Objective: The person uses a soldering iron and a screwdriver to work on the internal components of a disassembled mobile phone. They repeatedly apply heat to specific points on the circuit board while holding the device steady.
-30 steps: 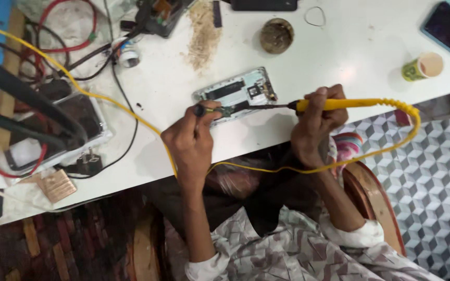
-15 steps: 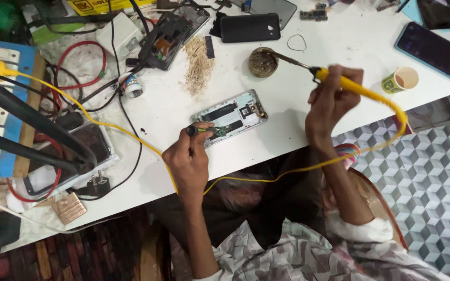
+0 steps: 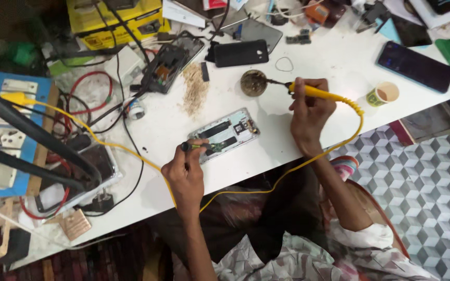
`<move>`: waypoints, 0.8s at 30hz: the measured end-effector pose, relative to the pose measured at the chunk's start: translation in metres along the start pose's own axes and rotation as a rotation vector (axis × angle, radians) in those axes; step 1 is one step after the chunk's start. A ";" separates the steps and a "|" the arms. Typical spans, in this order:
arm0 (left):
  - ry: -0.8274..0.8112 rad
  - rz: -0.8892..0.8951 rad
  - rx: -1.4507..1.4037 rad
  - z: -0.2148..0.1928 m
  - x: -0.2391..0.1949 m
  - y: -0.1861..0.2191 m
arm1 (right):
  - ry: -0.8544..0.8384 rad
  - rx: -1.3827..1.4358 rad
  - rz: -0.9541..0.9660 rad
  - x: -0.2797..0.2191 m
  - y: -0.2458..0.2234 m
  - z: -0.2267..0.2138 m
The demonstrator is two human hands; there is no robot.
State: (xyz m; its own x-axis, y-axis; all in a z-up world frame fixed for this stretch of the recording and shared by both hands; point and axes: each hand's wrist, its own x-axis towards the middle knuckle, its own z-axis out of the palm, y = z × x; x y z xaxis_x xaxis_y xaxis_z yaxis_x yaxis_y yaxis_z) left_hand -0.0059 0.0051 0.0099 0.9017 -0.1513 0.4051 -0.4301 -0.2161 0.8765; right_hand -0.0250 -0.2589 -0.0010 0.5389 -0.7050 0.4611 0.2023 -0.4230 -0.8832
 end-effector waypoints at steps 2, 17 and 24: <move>-0.014 0.065 -0.025 -0.001 -0.001 0.000 | -0.025 -0.003 0.039 -0.004 0.002 0.002; 0.057 -0.002 0.282 0.004 -0.008 -0.026 | -0.003 0.338 0.177 -0.024 0.015 -0.008; 0.078 -0.001 -0.024 0.011 -0.010 -0.039 | -0.014 0.444 0.115 -0.049 0.038 -0.006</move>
State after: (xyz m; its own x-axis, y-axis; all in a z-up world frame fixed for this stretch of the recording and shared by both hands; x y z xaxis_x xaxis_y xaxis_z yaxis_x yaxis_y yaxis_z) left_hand 0.0015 0.0045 -0.0315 0.9033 -0.0756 0.4223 -0.4287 -0.1930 0.8826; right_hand -0.0492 -0.2437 -0.0565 0.5888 -0.7241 0.3590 0.4693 -0.0553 -0.8813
